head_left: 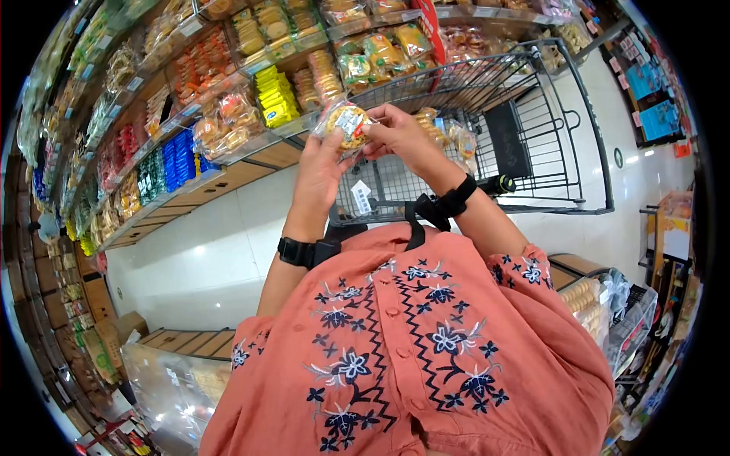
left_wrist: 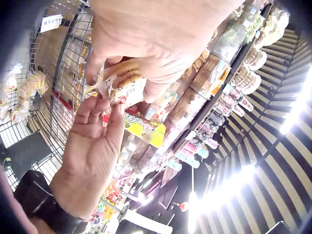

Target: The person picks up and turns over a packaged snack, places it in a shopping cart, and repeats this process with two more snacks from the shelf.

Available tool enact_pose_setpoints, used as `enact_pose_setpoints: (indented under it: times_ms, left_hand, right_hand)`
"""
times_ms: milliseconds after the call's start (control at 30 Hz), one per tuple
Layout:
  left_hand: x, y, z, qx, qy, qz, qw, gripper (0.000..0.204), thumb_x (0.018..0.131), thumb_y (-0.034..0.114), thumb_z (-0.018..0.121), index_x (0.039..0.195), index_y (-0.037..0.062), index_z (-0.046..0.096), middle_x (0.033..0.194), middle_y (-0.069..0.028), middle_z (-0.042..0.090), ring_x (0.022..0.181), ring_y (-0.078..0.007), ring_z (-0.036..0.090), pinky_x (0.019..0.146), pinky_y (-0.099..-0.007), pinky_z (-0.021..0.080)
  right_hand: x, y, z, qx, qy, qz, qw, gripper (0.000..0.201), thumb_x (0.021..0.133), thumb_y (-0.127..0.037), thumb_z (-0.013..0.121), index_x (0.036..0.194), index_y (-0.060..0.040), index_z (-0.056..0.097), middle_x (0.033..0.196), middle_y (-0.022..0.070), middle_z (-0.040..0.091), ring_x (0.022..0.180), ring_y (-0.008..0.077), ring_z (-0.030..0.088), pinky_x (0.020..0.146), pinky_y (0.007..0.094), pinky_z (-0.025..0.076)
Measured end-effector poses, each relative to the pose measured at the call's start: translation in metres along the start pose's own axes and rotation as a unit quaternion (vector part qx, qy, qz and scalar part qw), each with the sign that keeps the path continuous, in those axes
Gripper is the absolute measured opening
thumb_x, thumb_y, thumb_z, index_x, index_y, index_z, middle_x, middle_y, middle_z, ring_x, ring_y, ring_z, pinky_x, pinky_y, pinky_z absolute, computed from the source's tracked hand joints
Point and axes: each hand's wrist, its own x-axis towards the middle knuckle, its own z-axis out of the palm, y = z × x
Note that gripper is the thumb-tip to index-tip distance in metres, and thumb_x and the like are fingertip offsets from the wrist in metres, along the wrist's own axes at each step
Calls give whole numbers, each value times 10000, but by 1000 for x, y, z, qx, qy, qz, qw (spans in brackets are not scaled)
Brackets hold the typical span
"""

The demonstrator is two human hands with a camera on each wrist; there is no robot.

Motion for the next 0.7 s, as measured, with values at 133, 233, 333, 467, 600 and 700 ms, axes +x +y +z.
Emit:
enact_pose_setpoints:
  times_ms: [133,233,333,467,600,700]
  left_hand:
    - [9,-10,0,13,43,6,999,463,973,209,619,1383,77,448,1266,-63,607,1095,-178,627,869,-380,550]
    - [13,-15,-5,15,44,-14,999,442,965,182,611,1361,62,457,1236,-87,628,1089,-206,644,894,-419,562]
    - [21,-20,-16,3,51,-39,998,433,961,177,609,1347,38,472,1244,-108,631,1099,-235,648,910,-441,562]
    - [30,-23,-23,-27,65,-86,994,431,966,181,592,1347,11,482,1266,-127,626,1119,-263,643,916,-454,558]
    - [37,-35,-21,-16,84,-124,989,434,982,195,551,1361,-2,473,1281,-150,614,1132,-278,638,913,-453,556]
    - [40,-44,-13,-4,85,-158,984,431,983,185,539,1362,-9,468,1274,-162,612,1131,-280,638,889,-441,570]
  right_hand:
    - [4,9,-1,-18,13,-8,1000,376,923,-200,684,1190,16,531,993,110,636,739,170,685,650,312,607]
    - [1,11,-11,-56,-10,19,998,387,948,-249,674,1219,-11,534,1008,92,641,781,163,689,669,307,589]
    - [8,22,-42,-24,11,43,999,394,956,-271,657,1227,-19,520,1027,99,633,800,195,701,662,322,587]
    - [21,44,-122,-12,118,75,990,367,954,-250,641,1195,4,529,1038,121,627,824,230,708,692,345,607]
    - [27,82,-224,42,254,100,961,347,938,-144,597,1231,19,508,1046,143,618,800,264,715,607,363,613]
    - [32,126,-297,47,320,144,935,378,917,-142,607,1245,24,517,1026,145,630,798,275,718,599,361,610]
